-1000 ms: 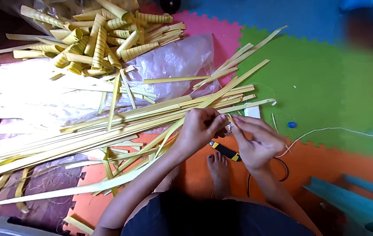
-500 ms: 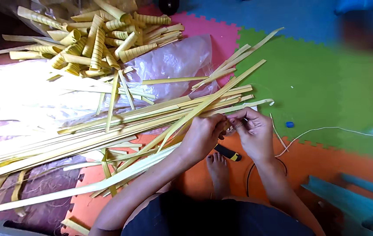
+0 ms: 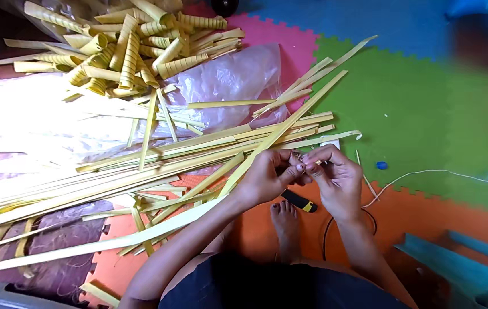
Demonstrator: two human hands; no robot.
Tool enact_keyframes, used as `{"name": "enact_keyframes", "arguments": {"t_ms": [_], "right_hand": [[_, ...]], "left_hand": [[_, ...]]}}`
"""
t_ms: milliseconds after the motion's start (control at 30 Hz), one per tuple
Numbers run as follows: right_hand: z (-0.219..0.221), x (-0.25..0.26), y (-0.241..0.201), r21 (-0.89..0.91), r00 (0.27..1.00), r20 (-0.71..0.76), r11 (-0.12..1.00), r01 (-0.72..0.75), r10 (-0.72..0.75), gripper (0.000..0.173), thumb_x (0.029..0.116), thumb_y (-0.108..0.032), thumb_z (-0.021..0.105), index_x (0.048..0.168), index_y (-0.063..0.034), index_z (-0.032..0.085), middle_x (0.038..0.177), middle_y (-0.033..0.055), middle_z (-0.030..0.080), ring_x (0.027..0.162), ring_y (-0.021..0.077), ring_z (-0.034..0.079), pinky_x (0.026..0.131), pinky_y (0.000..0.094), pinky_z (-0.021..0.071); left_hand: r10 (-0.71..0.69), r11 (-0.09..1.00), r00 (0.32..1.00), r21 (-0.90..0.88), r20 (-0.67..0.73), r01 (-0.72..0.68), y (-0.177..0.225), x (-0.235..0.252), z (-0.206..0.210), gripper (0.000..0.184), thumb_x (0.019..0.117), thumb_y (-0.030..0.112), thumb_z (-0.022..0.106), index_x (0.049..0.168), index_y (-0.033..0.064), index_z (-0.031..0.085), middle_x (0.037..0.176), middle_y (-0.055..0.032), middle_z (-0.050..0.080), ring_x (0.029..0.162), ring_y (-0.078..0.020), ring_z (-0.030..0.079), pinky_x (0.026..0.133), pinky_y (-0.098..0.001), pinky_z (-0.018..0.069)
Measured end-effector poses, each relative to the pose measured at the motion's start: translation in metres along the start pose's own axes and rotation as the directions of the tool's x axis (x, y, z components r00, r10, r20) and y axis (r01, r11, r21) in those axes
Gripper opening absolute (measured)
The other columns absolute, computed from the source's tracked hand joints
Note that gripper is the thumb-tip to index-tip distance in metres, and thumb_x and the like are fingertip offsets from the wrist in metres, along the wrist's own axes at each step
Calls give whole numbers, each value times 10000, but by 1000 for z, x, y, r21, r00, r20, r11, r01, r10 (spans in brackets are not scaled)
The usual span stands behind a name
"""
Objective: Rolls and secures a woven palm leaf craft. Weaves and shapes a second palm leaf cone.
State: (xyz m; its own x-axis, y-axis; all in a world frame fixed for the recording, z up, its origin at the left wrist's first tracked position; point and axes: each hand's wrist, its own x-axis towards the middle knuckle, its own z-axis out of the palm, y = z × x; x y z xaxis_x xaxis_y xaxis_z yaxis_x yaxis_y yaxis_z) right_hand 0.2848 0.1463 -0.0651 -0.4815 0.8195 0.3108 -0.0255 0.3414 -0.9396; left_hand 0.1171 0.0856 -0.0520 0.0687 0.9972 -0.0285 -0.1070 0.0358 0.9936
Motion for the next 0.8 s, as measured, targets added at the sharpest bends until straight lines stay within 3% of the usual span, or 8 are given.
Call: {"name": "enact_keyframes", "arguments": {"t_ms": [133,300,333,400,467,533,667,800], "right_hand": [[0,2,1,110,996,-44,992,-68,73,68,951,-133,704,979,-194,715,999,-98,687,906,17,667,784,197,585],[6,1,-5,167,967,-103,963,-213,232,124,910,-39,715,999,-122,736,901,-49,729,776,48,695,728,233,615],[5,1,-6,115,974,-99,975,-191,202,135,917,-18,699,1021,-98,731,919,-37,734,792,57,703,734,239,620],[1,0,-5,21,986,-95,990,-138,139,182,920,20,663,1072,-62,721,958,-27,734,827,61,707,752,239,619],[0,0,-5,40,985,-93,989,-144,147,215,930,34,640,1105,-64,718,984,-27,731,838,57,702,756,233,613],[6,-3,-5,200,955,-93,945,-259,281,229,947,36,614,1116,-78,719,974,-9,724,813,74,695,736,247,613],[24,-10,-8,513,837,-170,772,-375,520,242,927,68,602,1003,-120,735,914,-14,739,810,72,703,777,267,611],[17,-14,12,-113,927,-342,986,121,-153,140,888,5,742,990,-89,756,977,-15,752,901,89,727,797,273,632]], "left_hand": [[293,833,956,494,-13,-248,6,-1,3,94,979,68,631,925,6,675,779,-44,682,692,-60,658,651,-219,559],[623,163,759,918,188,-361,-13,2,8,111,961,20,582,872,-6,644,817,-151,703,682,-238,696,634,-330,548],[613,183,771,918,174,-353,-15,1,8,109,968,21,579,902,-11,659,887,-164,723,738,-243,719,676,-332,576],[493,493,870,814,29,-307,-10,0,7,118,975,49,620,999,-22,711,974,-134,743,850,-201,742,758,-318,609],[274,758,954,638,-121,-137,3,0,3,65,948,66,688,974,13,714,852,-64,738,744,-106,718,700,-267,602],[99,838,981,545,-166,7,12,0,0,49,952,72,703,929,30,691,763,-43,709,651,-86,690,631,-259,592],[62,912,986,411,-155,7,13,-2,2,61,940,65,714,921,18,682,752,-35,702,642,-70,692,617,-249,610],[-69,975,996,207,-62,80,20,-3,-2,120,1015,66,619,1009,-34,684,828,-68,749,708,-94,740,676,-258,642]]}}
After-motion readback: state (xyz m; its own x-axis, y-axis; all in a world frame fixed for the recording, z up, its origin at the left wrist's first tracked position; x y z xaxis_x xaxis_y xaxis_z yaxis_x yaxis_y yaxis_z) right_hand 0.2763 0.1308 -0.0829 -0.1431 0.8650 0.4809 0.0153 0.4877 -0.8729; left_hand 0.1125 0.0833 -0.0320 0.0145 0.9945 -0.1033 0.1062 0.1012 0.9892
